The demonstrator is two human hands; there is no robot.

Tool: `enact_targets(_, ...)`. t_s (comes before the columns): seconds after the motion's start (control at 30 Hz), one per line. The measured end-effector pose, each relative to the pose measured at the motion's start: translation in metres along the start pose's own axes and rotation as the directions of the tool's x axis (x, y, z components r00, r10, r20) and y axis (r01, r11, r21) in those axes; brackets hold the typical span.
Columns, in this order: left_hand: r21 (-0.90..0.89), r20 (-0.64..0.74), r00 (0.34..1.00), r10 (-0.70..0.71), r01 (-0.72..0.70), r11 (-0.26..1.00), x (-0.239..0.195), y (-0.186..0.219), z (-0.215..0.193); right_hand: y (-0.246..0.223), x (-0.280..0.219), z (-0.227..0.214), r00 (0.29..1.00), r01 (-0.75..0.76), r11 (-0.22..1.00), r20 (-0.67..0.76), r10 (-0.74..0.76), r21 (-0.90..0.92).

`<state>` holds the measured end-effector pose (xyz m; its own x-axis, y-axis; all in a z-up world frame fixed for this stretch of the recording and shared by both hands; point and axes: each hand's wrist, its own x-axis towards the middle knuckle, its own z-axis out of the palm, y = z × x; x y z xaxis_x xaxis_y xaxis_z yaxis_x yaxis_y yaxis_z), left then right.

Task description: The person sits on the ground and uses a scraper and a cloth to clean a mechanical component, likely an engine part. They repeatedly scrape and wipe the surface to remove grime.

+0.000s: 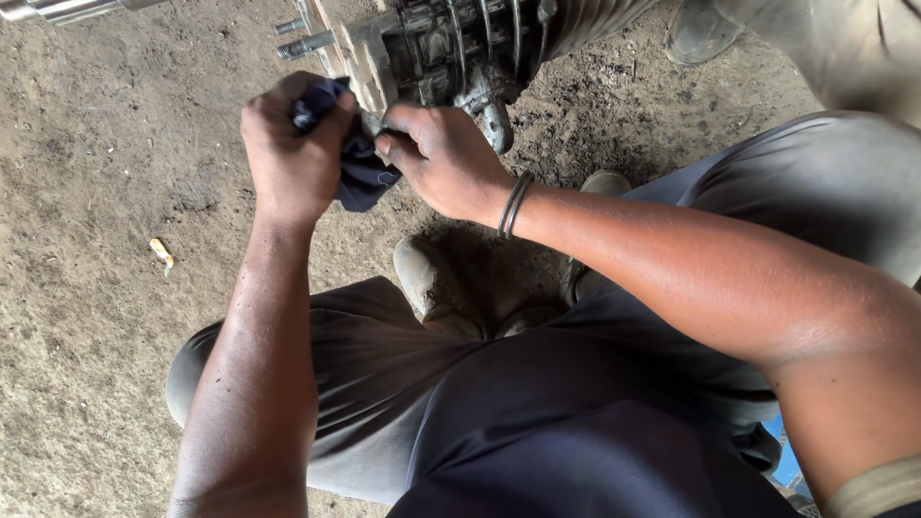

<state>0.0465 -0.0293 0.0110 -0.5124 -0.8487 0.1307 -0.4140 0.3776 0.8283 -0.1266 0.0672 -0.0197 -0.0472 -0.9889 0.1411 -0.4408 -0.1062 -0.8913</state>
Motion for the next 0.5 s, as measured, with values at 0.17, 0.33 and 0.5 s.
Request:
enact_targets(0.17,-0.341,-0.238,0.958,-0.163,0.075,0.937,0.008,-0.024,-0.016,0.001,0.002,-0.003,1.000,0.017,0.999,0.022,-0.018,0.027)
enact_targets(0.33,-0.610,-0.301,0.856,-0.421,0.167,0.775,0.015,-0.027,-0.046,0.011,-0.003,-0.004,0.991,-0.127,0.983,0.064,0.119,0.133)
enact_targets(0.5,-0.300,-0.089,0.953,-0.291,0.253,0.920,0.000,-0.011,-0.007,0.002,0.000,-0.004,0.957,-0.291,0.905,0.116,0.267,0.311)
